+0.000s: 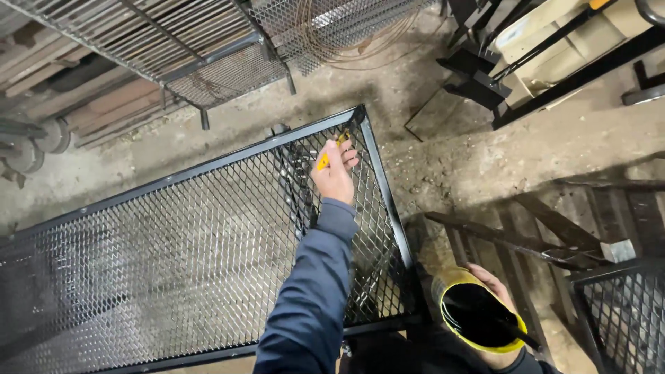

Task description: Painting a metal mesh frame with black paint using a brush.

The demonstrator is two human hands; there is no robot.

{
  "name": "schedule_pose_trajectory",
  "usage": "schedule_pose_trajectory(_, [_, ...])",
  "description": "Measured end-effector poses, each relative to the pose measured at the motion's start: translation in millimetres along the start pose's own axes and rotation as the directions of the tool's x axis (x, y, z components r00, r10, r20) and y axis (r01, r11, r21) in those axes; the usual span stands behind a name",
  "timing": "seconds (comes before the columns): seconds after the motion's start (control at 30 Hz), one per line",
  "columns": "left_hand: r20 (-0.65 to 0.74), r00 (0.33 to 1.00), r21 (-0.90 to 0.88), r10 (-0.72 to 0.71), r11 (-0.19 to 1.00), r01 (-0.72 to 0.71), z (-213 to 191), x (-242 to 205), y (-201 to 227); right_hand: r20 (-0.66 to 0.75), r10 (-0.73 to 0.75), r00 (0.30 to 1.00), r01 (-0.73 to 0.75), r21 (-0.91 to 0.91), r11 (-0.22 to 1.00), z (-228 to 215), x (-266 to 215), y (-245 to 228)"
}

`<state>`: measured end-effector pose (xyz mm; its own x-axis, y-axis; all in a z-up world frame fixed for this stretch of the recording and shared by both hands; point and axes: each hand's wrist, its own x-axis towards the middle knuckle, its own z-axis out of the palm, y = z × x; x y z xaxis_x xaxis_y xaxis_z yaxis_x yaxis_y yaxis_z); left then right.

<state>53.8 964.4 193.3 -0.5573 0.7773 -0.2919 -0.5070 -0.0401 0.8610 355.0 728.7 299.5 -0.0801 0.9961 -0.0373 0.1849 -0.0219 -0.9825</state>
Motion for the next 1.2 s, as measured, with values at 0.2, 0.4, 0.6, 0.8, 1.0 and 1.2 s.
schedule_pose_trajectory(0.2, [0.026,0.999,-0.006,0.029,1.0,-0.029,-2,-6,-2,0.044,0.09,0.995,-0.093,0.049,0.994,-4,9,-2])
schedule_pose_trajectory(0.4, [0.123,0.988,0.059,0.097,0.993,-0.105,2,-25,25,0.096,0.001,0.995,0.0,-0.011,1.0,-4,17,-7])
schedule_pose_trajectory(0.6, [0.389,0.838,0.587,0.382,0.599,-0.545,9,-37,65,0.037,0.064,0.997,-0.067,0.069,0.995,-2,14,1])
schedule_pose_trajectory(0.8, [0.367,0.887,0.634,0.28,0.622,-0.459,15,-35,78,0.119,-0.011,0.993,0.016,-0.04,0.999,2,19,-18])
schedule_pose_trajectory(1.0, [0.444,0.833,0.588,0.331,0.594,-0.549,9,-36,86,0.154,-0.004,0.988,0.027,-0.152,0.988,1,26,-28])
schedule_pose_trajectory(1.2, [0.575,0.765,0.509,0.29,0.606,-0.611,4,-26,103,0.141,-0.01,0.99,0.033,-0.159,0.987,3,28,-35])
